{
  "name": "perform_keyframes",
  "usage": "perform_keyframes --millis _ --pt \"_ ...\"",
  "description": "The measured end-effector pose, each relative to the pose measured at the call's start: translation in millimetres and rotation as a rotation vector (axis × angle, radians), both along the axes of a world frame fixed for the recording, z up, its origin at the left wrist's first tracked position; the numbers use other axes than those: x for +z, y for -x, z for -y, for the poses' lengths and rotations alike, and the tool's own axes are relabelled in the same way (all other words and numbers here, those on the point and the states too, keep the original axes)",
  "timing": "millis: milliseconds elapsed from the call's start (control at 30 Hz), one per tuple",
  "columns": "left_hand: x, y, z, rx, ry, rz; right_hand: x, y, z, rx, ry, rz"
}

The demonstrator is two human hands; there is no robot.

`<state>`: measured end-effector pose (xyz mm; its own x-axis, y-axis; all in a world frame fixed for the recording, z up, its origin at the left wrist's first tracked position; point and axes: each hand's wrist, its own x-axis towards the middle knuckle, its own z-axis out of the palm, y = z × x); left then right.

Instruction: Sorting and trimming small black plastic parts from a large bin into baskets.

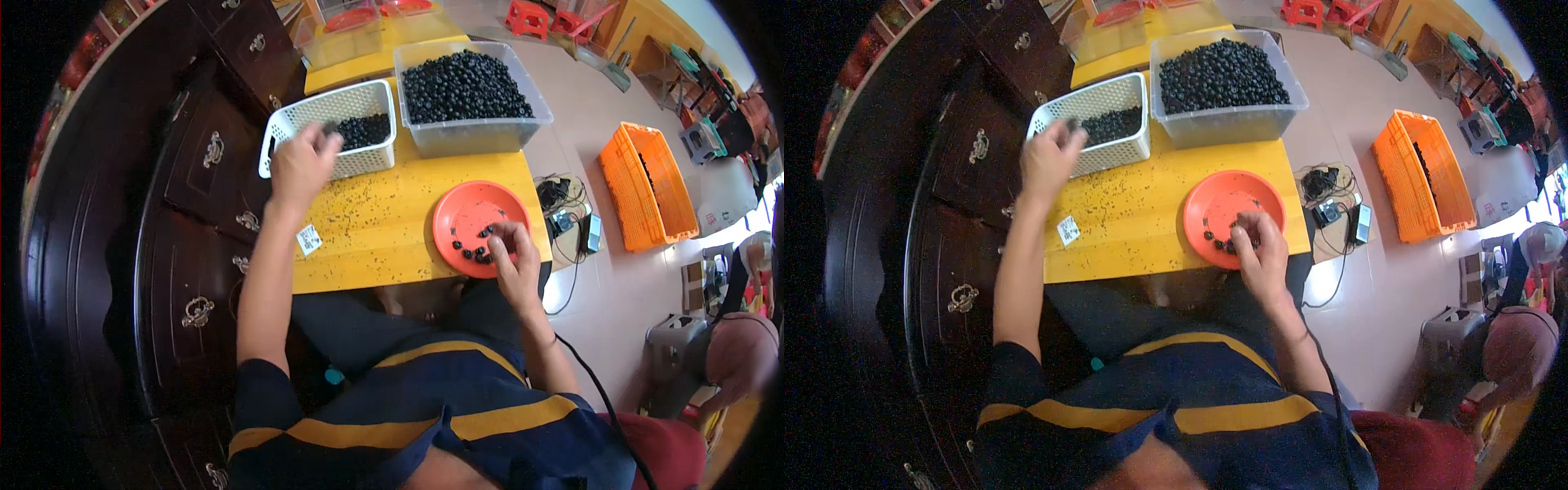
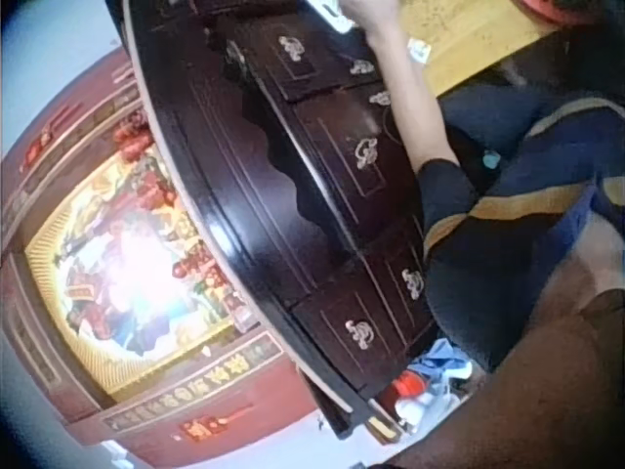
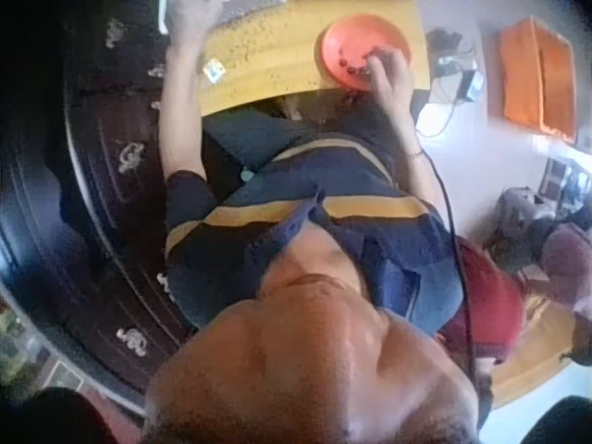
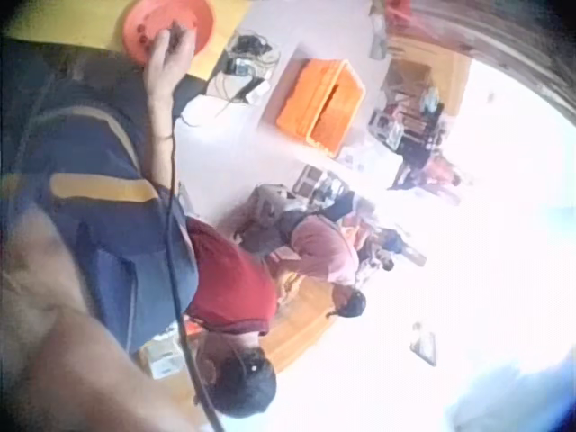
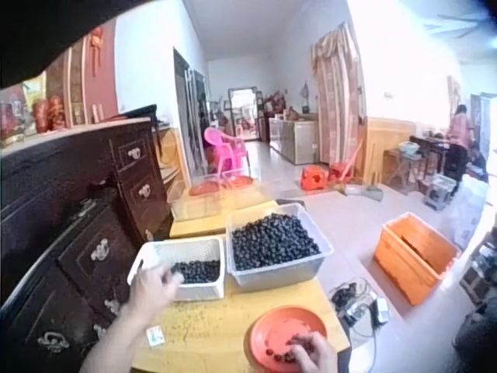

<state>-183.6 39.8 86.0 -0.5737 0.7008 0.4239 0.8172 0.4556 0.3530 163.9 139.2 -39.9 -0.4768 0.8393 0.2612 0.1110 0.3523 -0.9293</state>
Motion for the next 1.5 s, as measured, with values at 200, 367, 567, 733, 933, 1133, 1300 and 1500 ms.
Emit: perform_keyframes --millis 200,367,567,733,933,1133,1300,1500 --pt "-16.1 6.9 -17.1 0.023 -0.017 0.046 -12.0 -2.6 -20.5 -0.065 -0.388 0.222" --pt "-94.9 -52.3 -5.1 -0.243 0.149 0.33 -28.5 2.5 -23.8 -0.034 -0.47 0.41" --pt "-133.8 -118.4 -11.3 -0.266 0.286 0.492 -39.9 5.4 -25.0 -0.078 -0.56 0.601" --pt "-137.7 -138.1 -20.7 -0.242 0.332 0.608 -43.7 4.3 -21.7 0.117 -0.449 0.596" --pt "-152.6 -137.1 -23.3 -0.266 0.296 0.616 -40.2 3.3 -24.1 -0.015 -0.594 0.507" --pt "-164.3 -144.7 -26.6 -0.231 0.24 0.655 -46.3 6.4 -19.5 0.01 -0.521 0.602" --pt "-173.2 -141.1 -21.2 -0.224 0.199 0.641 -40.2 6.4 -2.5 0.126 -0.5 0.552" --pt "-181.0 -129.7 -8.9 -0.202 0.192 0.623 -37.9 11.3 9.6 0.246 -0.504 0.498"
